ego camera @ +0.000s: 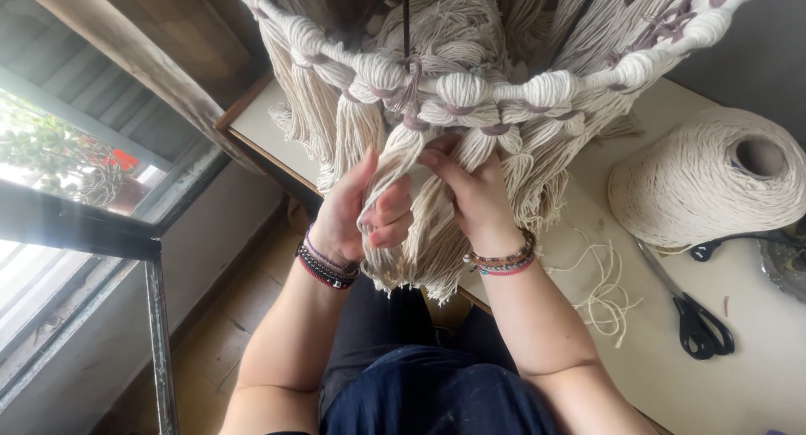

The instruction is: Tying decorative knots on a macrame chandelier using cotton cord and scissors.

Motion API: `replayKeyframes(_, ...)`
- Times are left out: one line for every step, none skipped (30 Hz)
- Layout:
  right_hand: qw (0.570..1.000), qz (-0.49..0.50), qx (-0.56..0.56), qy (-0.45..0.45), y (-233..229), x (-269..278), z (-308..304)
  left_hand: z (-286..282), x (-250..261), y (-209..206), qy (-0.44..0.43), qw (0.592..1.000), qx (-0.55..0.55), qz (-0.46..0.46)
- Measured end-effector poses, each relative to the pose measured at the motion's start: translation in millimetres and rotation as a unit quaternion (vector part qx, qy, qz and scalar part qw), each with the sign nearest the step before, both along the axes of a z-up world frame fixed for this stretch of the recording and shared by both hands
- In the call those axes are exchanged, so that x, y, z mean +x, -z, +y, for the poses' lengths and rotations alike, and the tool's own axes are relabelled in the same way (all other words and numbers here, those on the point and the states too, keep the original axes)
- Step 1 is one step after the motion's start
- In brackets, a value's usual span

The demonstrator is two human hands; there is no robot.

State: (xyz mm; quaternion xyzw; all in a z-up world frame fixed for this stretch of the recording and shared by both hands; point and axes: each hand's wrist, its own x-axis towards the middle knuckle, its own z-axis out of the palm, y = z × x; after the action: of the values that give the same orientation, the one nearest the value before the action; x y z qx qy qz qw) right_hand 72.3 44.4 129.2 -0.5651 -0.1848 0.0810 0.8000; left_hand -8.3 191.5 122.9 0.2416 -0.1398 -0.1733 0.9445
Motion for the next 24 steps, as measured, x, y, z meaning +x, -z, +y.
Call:
replayKeyframes(1.000,0.000,0.000,0.001,1.9,-5.5,-7.3,-2.1,-2.3,4.1,0.001,1.000,0.000,0.000)
replayKeyframes(0.996,-0.044,-0.070,0.015,3.0,-9.7,-14.3,-4.2,-3.5,7.9,-0.084,0.989,0.116,0.040)
replayKeyframes(0.986,-0.088,-0.139,0.029,4.0,-13.8,-21.0,-6.0,-4.7,11.7,-0.167,0.956,0.229,0.079)
replayKeyframes(0.986,-0.088,-0.140,0.029,9.4,-18.2,-24.4,-8.3,-1.3,21.8,-0.167,0.956,0.227,0.079)
replayKeyframes(0.974,-0.124,-0.187,0.039,14.9,-22.7,-27.8,-10.7,2.0,32.1,-0.221,0.879,0.423,0.000)
replayKeyframes(0.958,-0.158,-0.232,0.049,20.6,-27.6,-31.3,-13.2,4.7,42.5,-0.263,0.754,0.596,-0.080)
replayKeyframes(0.958,-0.159,-0.234,0.049,37.8,-24.4,-39.3,-17.3,5.0,31.5,-0.263,0.755,0.595,-0.079)
replayKeyframes(0.947,-0.182,-0.259,0.052,55.5,-22.2,-47.5,-21.4,4.3,20.9,-0.268,0.764,0.577,-0.110)
replayKeyframes(0.935,-0.205,-0.284,0.055,73.1,-20.4,-56.0,-25.6,3.4,10.1,-0.272,0.771,0.558,-0.140)
replayKeyframes(0.935,-0.206,-0.285,0.055,67.5,-23.5,-57.5,-27.2,5.6,22.2,-0.273,0.771,0.558,-0.141)
replayKeyframes(0.934,-0.207,-0.284,0.062,61.7,-26.7,-59.0,-28.8,7.7,33.9,-0.290,0.828,0.468,-0.108)
replayKeyframes(0.934,-0.208,-0.283,0.070,55.6,-30.2,-60.0,-30.0,9.7,45.2,-0.302,0.874,0.373,-0.074)
replayKeyframes(0.934,-0.208,-0.283,0.070,35.0,-36.6,-53.7,-31.4,15.7,41.0,-0.303,0.874,0.373,-0.075)
replayKeyframes(0.911,-0.238,-0.324,0.089,14.6,-43.9,-47.9,-33.5,20.9,37.3,-0.319,0.877,0.352,-0.073)
replayKeyframes(0.885,-0.267,-0.365,0.109,-5.5,-51.2,-42.2,-35.6,26.2,33.7,-0.336,0.879,0.331,-0.072)
replayKeyframes(0.885,-0.267,-0.366,0.109,2.6,-50.8,-40.0,-40.4,22.7,12.5,-0.336,0.879,0.330,-0.072)
replayKeyframes(0.850,-0.282,-0.430,0.116,10.8,-50.3,-38.1,-45.2,19.3,-8.8,-0.352,0.864,0.356,-0.039)
replayKeyframes(0.810,-0.296,-0.492,0.121,18.9,-49.8,-36.8,-50.5,15.7,-29.9,-0.368,0.848,0.382,-0.006)
replayKeyframes(0.809,-0.297,-0.493,0.120,23.4,-50.2,-36.8,-44.2,27.2,-7.2,-0.369,0.848,0.380,-0.005)
replayKeyframes(0.780,-0.298,-0.537,0.117,27.9,-49.9,-36.0,-37.3,39.6,14.9,-0.351,0.846,0.401,-0.015)
replayKeyframes(0.750,-0.299,-0.579,0.114,32.3,-49.3,-35.7,-30.8,52.4,37.0,-0.333,0.843,0.422,-0.026)
replayKeyframes(0.750,-0.297,-0.579,0.115,32.2,-49.7,-35.9,-33.2,41.0,23.6,-0.331,0.843,0.423,-0.026)
replayKeyframes(0.743,-0.311,-0.585,0.097,32.1,-49.9,-36.3,-35.8,29.6,10.5,-0.363,0.782,0.500,-0.086)
replayKeyframes(0.735,-0.324,-0.591,0.077,32.6,-51.7,-36.7,-38.2,16.7,-2.2,-0.389,0.709,0.570,-0.143)
